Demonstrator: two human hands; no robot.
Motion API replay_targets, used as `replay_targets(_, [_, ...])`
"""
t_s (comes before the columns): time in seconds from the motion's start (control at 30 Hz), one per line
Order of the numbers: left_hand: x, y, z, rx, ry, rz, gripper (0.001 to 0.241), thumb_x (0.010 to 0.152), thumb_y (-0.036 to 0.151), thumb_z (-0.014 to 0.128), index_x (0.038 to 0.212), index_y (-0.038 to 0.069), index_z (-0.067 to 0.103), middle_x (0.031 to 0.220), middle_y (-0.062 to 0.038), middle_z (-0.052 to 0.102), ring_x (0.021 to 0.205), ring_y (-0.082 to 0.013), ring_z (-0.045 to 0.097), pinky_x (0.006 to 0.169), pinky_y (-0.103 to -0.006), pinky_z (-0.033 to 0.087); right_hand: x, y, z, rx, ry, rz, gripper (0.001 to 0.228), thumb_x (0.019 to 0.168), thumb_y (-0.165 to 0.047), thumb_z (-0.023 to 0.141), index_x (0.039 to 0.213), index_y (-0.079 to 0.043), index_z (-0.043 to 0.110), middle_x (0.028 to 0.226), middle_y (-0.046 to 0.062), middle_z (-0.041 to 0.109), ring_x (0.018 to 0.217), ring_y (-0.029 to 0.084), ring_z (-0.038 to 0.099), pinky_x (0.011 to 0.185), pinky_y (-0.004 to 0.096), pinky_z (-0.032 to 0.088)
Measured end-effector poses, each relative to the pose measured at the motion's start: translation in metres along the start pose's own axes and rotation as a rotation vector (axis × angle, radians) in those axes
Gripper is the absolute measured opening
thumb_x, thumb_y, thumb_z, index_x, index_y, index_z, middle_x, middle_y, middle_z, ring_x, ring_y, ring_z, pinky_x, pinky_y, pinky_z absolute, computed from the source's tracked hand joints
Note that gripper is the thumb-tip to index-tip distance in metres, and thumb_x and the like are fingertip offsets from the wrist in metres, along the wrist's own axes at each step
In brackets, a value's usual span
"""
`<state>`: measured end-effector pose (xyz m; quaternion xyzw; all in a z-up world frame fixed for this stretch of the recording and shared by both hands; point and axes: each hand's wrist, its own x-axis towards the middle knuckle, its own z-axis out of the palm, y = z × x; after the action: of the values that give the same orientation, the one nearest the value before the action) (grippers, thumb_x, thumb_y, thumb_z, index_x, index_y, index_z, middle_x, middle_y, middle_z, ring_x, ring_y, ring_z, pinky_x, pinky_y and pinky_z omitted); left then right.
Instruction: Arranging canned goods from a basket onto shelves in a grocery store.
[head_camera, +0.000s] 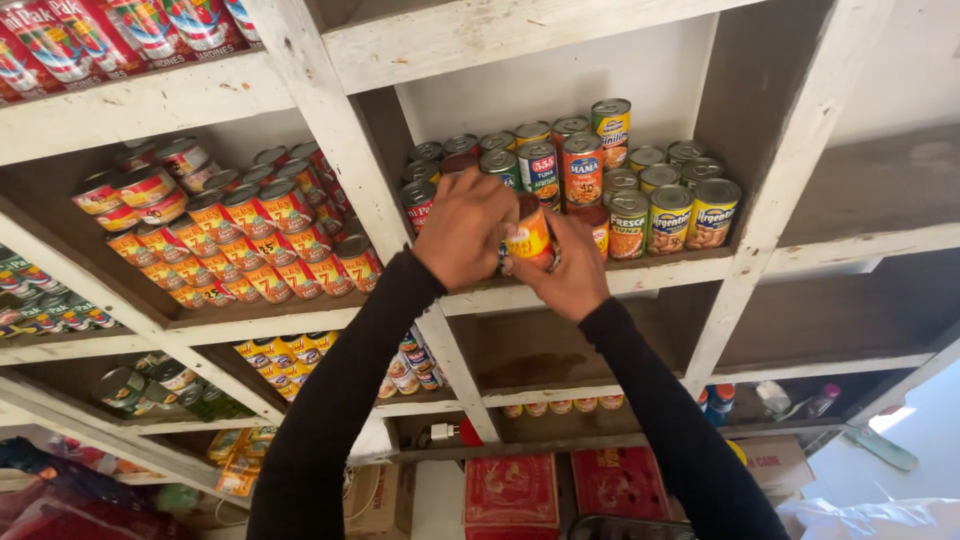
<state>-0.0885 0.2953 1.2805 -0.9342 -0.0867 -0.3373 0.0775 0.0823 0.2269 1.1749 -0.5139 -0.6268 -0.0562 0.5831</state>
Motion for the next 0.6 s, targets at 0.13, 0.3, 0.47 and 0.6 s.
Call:
replay_targets(0.13, [0.010,-0.023,0.005,0.052,0.042,0.023,0.019,0.077,0.007,0.073,0.088,0.010,0.058,0.094,-0.010,0.058,0.104,-0.0343,0.053,0.094,-0.0491,0.038,0.021,0.021,0.019,-0.115,0.055,-0.054,0.072,0.073,-0.030,0.091,0.130,0.001,0.060,0.119,0.019,0.067,0.110,0.038,0.060,0.093,0.048,0.050])
replay_targets(0.3, [0.015,-0.042,0.019,0.103,0.006,0.004,0.020,0.072,0.006,0.075,0.086,0.011,0.060,0.096,-0.006,0.061,0.107,-0.0316,0.053,0.097,-0.0489,0.037,0.037,0.037,0.033,-0.253,0.007,0.018,0.057,0.073,-0.031,0.090,0.115,0.000,0.068,0.109,0.018,0.068,0.105,0.040,0.059,0.091,0.050,0.048])
replay_targets(0.47, [0.018,-0.061,0.033,0.123,-0.023,-0.002,0.027,0.065,0.010,0.078,0.087,0.008,0.063,0.099,-0.008,0.062,0.109,-0.0338,0.052,0.096,-0.0532,0.035,0.045,0.044,0.039,-0.338,0.020,-0.032,0.057,0.071,-0.033,0.092,0.112,0.001,0.070,0.105,0.018,0.069,0.105,0.040,0.060,0.091,0.051,0.048])
replay_targets(0.6, [0.018,-0.077,0.047,0.163,0.030,0.008,0.028,0.069,0.011,0.079,0.092,0.007,0.064,0.107,-0.009,0.065,0.111,-0.0341,0.052,0.099,-0.0560,0.034,0.050,0.043,0.042,-0.346,0.006,-0.016,0.060,0.071,-0.033,0.091,0.117,-0.001,0.071,0.107,0.017,0.071,0.104,0.040,0.060,0.091,0.052,0.047])
